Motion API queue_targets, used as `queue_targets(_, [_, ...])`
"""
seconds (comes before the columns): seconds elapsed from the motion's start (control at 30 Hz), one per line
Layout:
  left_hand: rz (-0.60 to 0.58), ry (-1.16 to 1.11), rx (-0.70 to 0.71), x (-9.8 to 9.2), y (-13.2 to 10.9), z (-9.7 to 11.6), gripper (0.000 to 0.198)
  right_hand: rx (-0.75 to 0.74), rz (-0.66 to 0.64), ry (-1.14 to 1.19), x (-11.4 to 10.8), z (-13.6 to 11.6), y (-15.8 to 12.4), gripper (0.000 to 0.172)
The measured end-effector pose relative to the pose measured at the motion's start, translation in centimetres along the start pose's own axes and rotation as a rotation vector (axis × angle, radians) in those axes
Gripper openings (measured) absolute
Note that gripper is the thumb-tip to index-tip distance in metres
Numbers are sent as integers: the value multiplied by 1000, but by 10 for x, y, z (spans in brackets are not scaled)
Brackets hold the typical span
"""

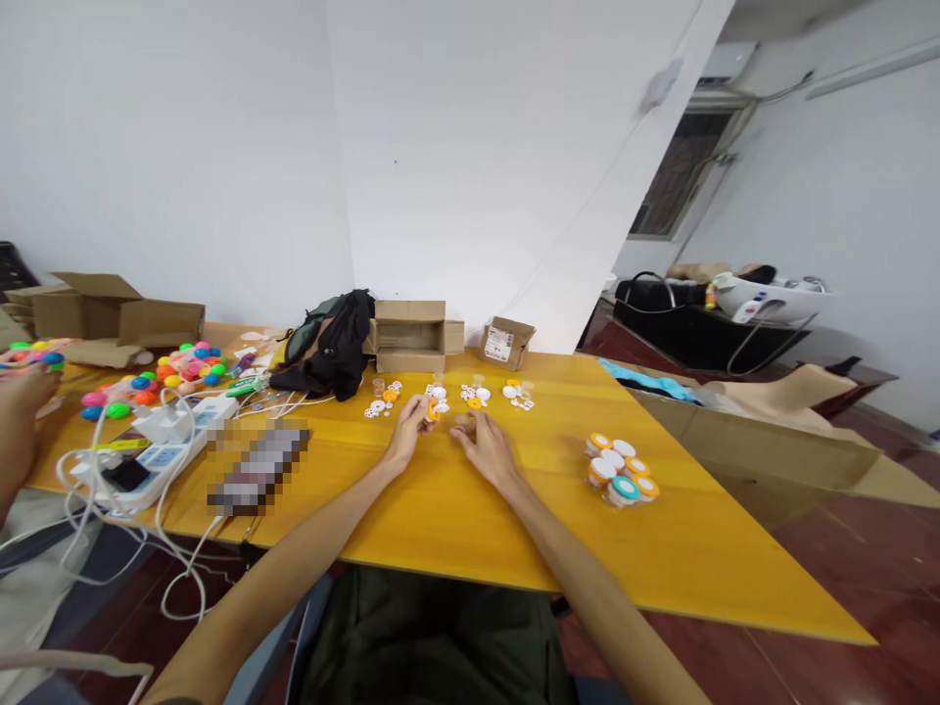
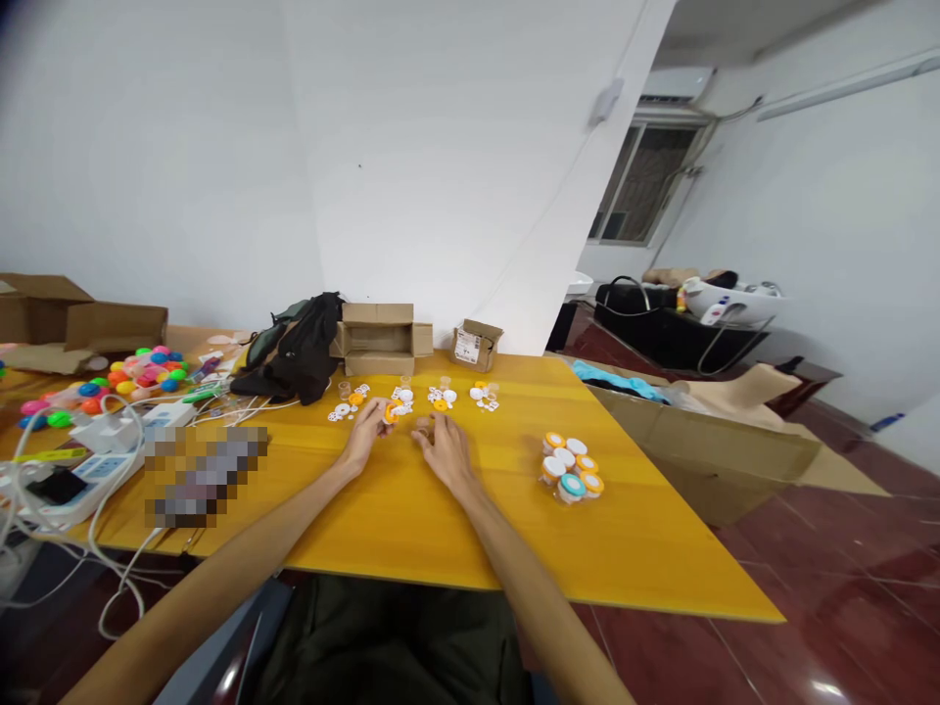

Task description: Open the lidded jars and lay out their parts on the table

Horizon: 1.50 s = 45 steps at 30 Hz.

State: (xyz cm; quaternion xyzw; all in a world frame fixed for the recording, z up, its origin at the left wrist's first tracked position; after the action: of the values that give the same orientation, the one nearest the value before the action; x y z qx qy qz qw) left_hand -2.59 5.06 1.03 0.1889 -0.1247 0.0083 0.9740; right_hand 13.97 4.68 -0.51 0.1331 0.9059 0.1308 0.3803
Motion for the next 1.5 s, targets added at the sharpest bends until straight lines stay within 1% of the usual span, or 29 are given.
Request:
queue_targets(0.07, [-60,23,18,4,-1,1,32,-34,43,92,-9,-2,-3,25])
queue_targets(0.1, [-94,42,34,6,-1,2,33,-58,45,150,-12,-4,-6,26])
queue_targets(0.2, [-212,113,92,13,-4,5,36,-104,-32,309,-17,-14,-14,26])
queue_targets(0.3, [-321,201,131,19,-8,5,38,-123,-119,398,-15,-22,-20,25])
queue_targets(0.4, [-383,277,157,22,-11,4,40,-139,-136,412,-14,-26,-22,22])
queue_targets(0.53, [-449,324,184,24,-13,5,43,-216,-84,342,-18,-28,-25,16])
queue_targets(0.6, [-480,321,176,25,-13,4,45,-257,-81,318,-19,-30,-27,16])
queue_targets(0.73, [-516,299,138,27,-14,4,48,-291,-94,335,-20,-32,-29,19])
queue_targets(0.9, [-542,242,128,30,-16,4,51,-264,-94,385,-22,-30,-26,19])
queue_targets(1.13, [-518,350,72,26,-14,-4,53,-285,-121,387,-20,-32,-28,21])
queue_targets(1.23, [-484,367,83,25,-13,-3,55,-269,-123,384,-19,-31,-27,23])
queue_targets(1.3, [-481,343,99,26,-13,-1,55,-255,-121,389,-19,-30,-27,23])
queue_targets(1.4, [-520,288,126,29,-15,1,54,-241,-104,404,-19,-29,-26,22])
queue_targets(1.5, [-562,283,154,31,-16,3,54,-234,-97,416,-18,-29,-26,22])
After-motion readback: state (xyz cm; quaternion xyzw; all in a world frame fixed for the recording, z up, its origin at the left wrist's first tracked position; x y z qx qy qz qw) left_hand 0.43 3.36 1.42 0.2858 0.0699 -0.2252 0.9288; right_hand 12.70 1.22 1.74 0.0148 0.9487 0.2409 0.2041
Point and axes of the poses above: each hand's wrist, its own y-axis towards the middle knuckle, its own x-axis out of the palm, z = x × y, the point moved 6 cm from there along y, towards the middle knuckle, and after that the axes turned 13 degrees about x, right-handed, at the moved point
